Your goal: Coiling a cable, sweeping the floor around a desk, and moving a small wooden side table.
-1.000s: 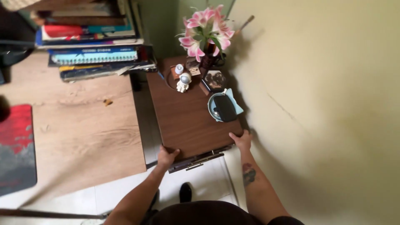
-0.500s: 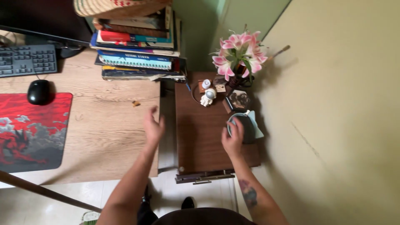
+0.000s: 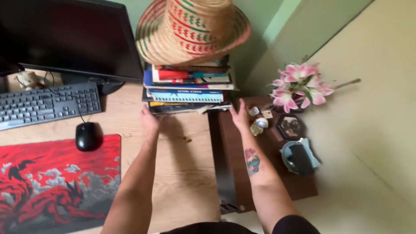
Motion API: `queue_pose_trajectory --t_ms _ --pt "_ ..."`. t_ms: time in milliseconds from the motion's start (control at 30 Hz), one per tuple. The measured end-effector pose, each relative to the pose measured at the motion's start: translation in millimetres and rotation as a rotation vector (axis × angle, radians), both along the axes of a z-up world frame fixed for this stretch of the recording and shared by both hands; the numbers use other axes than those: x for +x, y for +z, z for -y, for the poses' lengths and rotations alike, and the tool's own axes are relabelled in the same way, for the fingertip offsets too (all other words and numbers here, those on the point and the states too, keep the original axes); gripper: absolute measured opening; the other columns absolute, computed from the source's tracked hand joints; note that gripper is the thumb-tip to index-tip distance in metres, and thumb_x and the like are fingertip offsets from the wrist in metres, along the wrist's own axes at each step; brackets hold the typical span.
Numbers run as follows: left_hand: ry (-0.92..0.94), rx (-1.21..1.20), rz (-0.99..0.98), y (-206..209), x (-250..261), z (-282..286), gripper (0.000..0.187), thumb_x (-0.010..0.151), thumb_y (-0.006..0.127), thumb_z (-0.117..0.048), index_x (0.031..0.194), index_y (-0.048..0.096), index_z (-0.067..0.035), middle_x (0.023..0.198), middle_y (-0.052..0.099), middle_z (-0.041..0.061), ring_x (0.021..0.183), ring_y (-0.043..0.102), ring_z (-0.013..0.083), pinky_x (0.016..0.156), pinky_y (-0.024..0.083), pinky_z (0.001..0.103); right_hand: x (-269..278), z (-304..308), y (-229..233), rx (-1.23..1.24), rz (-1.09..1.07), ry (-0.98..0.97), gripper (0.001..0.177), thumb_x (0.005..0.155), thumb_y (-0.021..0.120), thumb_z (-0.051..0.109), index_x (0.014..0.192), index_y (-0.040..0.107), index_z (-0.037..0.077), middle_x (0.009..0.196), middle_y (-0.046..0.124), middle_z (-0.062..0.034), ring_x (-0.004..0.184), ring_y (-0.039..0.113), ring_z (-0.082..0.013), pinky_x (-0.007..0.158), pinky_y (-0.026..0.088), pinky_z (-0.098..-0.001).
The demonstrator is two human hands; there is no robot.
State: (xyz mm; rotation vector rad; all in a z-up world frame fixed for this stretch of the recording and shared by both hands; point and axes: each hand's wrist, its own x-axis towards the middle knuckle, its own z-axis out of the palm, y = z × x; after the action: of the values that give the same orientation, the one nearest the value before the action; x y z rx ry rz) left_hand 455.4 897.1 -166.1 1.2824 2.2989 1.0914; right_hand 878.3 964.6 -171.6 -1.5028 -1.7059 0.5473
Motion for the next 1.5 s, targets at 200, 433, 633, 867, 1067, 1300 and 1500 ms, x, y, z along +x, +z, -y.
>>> queue_pose_trajectory --t_ms 200,433,633,867,1067,1300,1500 --pt "-0.125 -0.125 -0.079 26 0 -6 0.103 0.062 0.096 -0.041 0.145 0.046 -0.007 0.142 0.054 0.015 0.127 0.054 0.0361 0.103 0.042 0.051 -15 -22 8 -0.261 0.235 -0.046 0.13 0.062 0.097 0.026 0.161 0.016 0.009 0.154 0.036 -0.034 0.143 0.036 -0.0457 0.116 0.033 -0.0457" --pt "-0.159 -0.074 -0.199 -7 -19 -14 0.108 0.054 0.094 -0.055 0.142 0.058 -0.003 0.144 0.059 0.013 0.126 0.057 0.0295 0.107 0.04 0.05 -36 -41 8 -0.177 0.327 -0.09 0.125 0.05 0.103 0.036 0.153 0.04 0.004 0.13 0.061 -0.0312 0.12 0.061 -0.0446 0.104 0.049 -0.0452" --pt "-0.177 0.008 -0.209 -3 -24 -11 0.105 0.052 0.093 -0.058 0.136 0.064 -0.002 0.141 0.063 0.012 0.122 0.06 0.0291 0.103 0.042 0.047 -33 -43 5 -0.032 0.3 -0.072 0.111 0.044 0.103 0.039 0.136 0.06 -0.004 0.117 0.068 -0.029 0.107 0.068 -0.0415 0.096 0.055 -0.0437" --pt "-0.179 0.114 -0.247 -16 -30 -13 0.102 0.048 0.094 -0.055 0.132 0.069 -0.002 0.138 0.067 0.011 0.111 0.064 0.0312 0.092 0.048 0.045 -32 -47 0 -0.083 0.337 -0.089 0.101 0.044 0.102 0.043 0.129 0.067 0.0 0.109 0.07 -0.0261 0.1 0.07 -0.0403 0.091 0.057 -0.0441" --pt "-0.118 0.056 -0.221 12 1 2 0.109 0.053 0.096 -0.051 0.143 0.057 -0.003 0.141 0.062 0.014 0.119 0.058 0.0353 0.101 0.044 0.049 -50 -29 41 -0.235 0.413 -0.149 0.105 0.051 0.1 0.032 0.141 0.053 0.003 0.121 0.06 -0.027 0.11 0.061 -0.0437 0.093 0.052 -0.0476" --pt "-0.282 0.446 -0.265 50 127 55 0.085 0.078 0.085 -0.019 0.151 0.045 -0.001 0.151 0.047 0.026 0.137 0.047 0.0448 0.112 0.038 0.055 -9 106 113 0.399 0.269 -0.261 0.049 0.081 0.082 0.014 0.128 0.065 0.007 0.137 0.058 -0.0193 0.126 0.057 -0.0396 0.106 0.048 -0.0478" --pt "-0.688 0.42 0.03 32 255 98 0.052 0.086 0.077 -0.016 0.134 0.059 -0.008 0.139 0.06 0.019 0.126 0.056 0.0409 0.108 0.047 0.048 155 264 125 0.556 0.233 -0.705 0.025 0.09 0.064 -0.001 0.115 0.067 0.003 0.12 0.065 -0.0182 0.113 0.064 -0.0375 0.1 0.052 -0.0438"
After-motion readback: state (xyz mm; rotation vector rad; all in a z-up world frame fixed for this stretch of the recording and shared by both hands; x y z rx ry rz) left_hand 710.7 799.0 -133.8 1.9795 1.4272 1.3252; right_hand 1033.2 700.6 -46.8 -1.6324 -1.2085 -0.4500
